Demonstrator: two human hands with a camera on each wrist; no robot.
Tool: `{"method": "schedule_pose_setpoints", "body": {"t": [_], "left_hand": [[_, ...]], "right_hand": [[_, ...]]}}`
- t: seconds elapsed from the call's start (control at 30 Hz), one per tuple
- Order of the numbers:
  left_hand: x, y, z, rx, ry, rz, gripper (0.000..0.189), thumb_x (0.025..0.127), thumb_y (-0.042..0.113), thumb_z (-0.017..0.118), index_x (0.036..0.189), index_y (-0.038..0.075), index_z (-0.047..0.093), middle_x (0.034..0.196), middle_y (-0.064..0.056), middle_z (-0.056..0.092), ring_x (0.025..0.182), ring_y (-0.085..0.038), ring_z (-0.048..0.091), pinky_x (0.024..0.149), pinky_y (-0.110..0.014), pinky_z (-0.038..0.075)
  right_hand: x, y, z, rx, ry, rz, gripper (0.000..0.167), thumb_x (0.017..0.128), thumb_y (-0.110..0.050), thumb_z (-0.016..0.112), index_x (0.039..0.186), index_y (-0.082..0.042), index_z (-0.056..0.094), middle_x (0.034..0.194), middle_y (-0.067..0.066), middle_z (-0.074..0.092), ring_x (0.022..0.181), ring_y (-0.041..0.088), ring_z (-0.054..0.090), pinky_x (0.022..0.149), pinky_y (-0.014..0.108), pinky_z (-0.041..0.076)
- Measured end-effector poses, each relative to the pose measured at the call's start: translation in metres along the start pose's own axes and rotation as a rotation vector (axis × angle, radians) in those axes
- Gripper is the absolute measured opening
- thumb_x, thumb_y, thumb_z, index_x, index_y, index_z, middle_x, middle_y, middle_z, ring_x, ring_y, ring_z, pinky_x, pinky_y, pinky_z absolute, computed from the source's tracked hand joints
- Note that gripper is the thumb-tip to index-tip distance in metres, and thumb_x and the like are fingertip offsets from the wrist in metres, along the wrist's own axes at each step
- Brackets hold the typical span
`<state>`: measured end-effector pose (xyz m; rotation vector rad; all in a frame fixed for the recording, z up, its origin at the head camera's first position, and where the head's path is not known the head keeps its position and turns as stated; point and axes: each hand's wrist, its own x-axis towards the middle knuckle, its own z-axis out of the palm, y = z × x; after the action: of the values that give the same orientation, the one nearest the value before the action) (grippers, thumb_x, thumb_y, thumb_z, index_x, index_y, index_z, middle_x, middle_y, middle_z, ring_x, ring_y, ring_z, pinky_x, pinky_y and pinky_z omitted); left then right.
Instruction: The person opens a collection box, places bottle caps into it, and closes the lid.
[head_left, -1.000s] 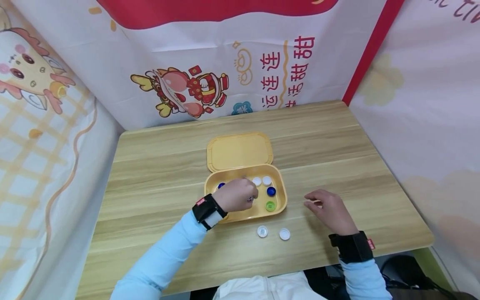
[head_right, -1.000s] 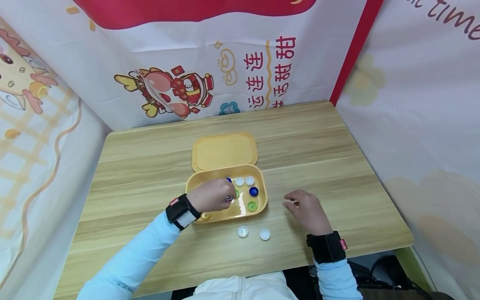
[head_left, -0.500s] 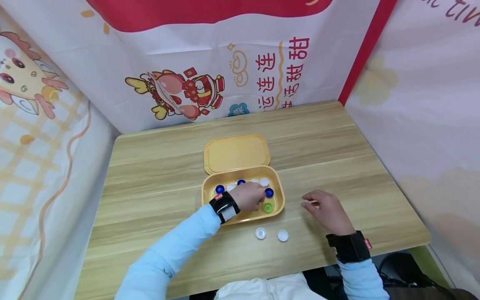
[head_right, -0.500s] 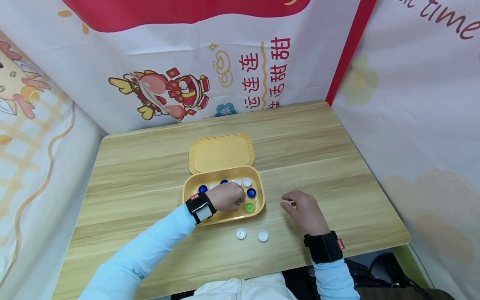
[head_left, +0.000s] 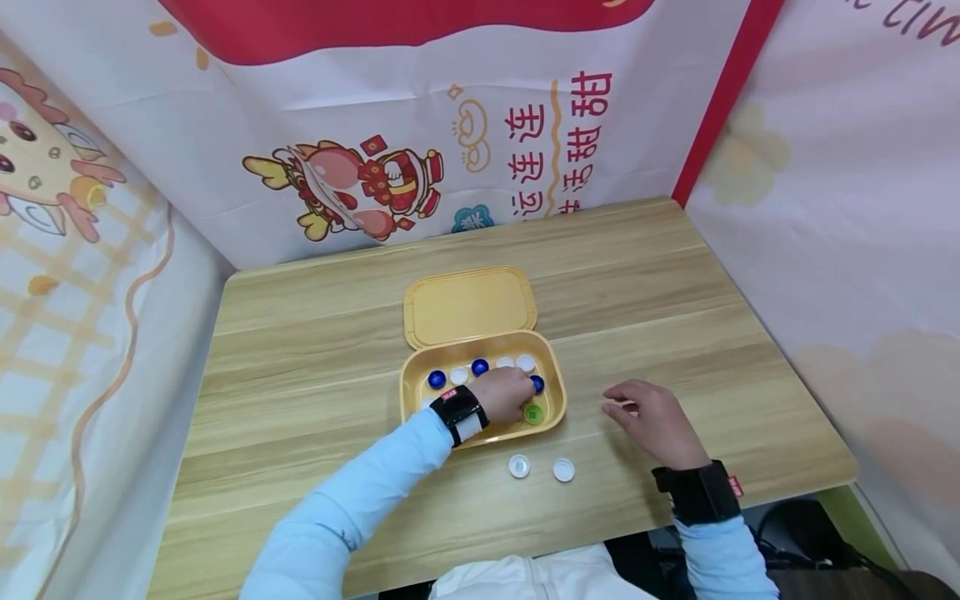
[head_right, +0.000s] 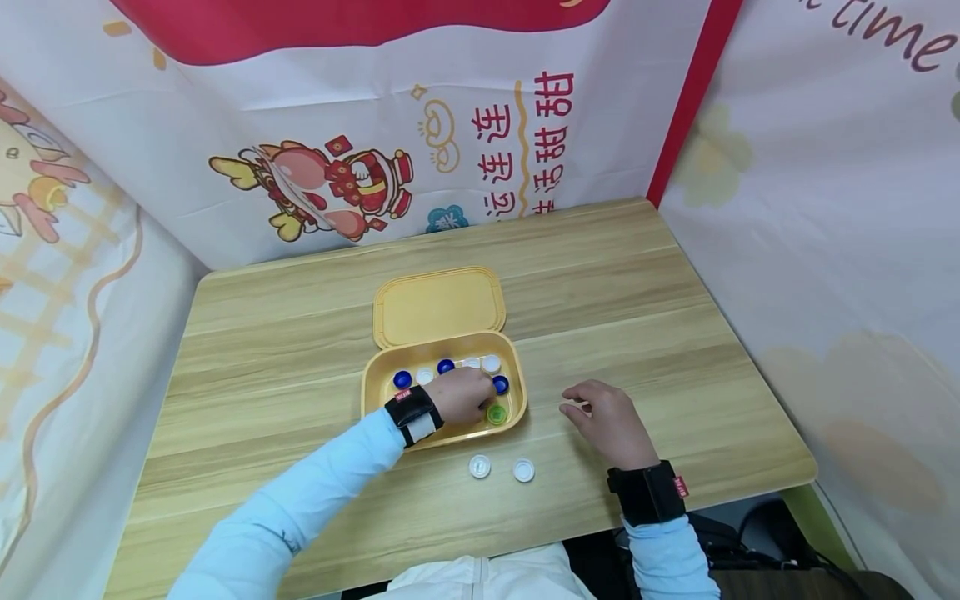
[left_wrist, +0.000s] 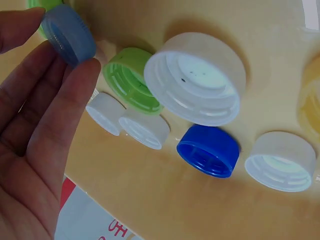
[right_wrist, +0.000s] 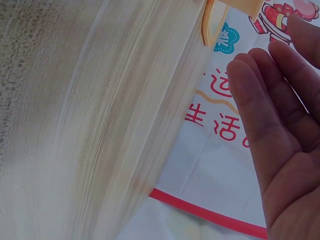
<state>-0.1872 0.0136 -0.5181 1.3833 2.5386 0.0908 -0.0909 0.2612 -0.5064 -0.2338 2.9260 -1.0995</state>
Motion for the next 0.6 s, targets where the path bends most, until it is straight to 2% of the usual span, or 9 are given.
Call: {"method": "schedule_pose_setpoints", "body": {"t": [0.33, 0.6], "left_hand": [[0.0053, -0.0005, 0.0054, 0.015, 0.021, -0.005, 0.018, 0.076, 0.006, 0.073, 0.074, 0.016, 0.058, 0.071, 0.005, 0.056, 0.065, -0.012, 0.056, 0.058, -0.027, 0.049], [0.0073, 0.0005, 0.0053, -0.005, 0.002, -0.005, 0.013, 0.077, 0.003, 0.073, 0.08, 0.012, 0.065, 0.075, 0.005, 0.058, 0.069, -0.012, 0.057, 0.063, -0.025, 0.05]], "right_hand": [[0.0002, 0.0021, 0.0, 0.001, 0.006, -0.007, 0.017, 0.088, -0.012, 0.072, 0.103, -0.003, 0.071, 0.098, 0.008, 0.069, 0.083, 0.023, 0.066, 0.069, 0.038, 0.057], [0.0008, 0.0027, 0.001, 0.002, -0.005, 0.012, 0.018, 0.089, -0.013, 0.072, 0.104, -0.003, 0.071, 0.1, 0.008, 0.069, 0.084, 0.023, 0.066, 0.071, 0.038, 0.057]]}}
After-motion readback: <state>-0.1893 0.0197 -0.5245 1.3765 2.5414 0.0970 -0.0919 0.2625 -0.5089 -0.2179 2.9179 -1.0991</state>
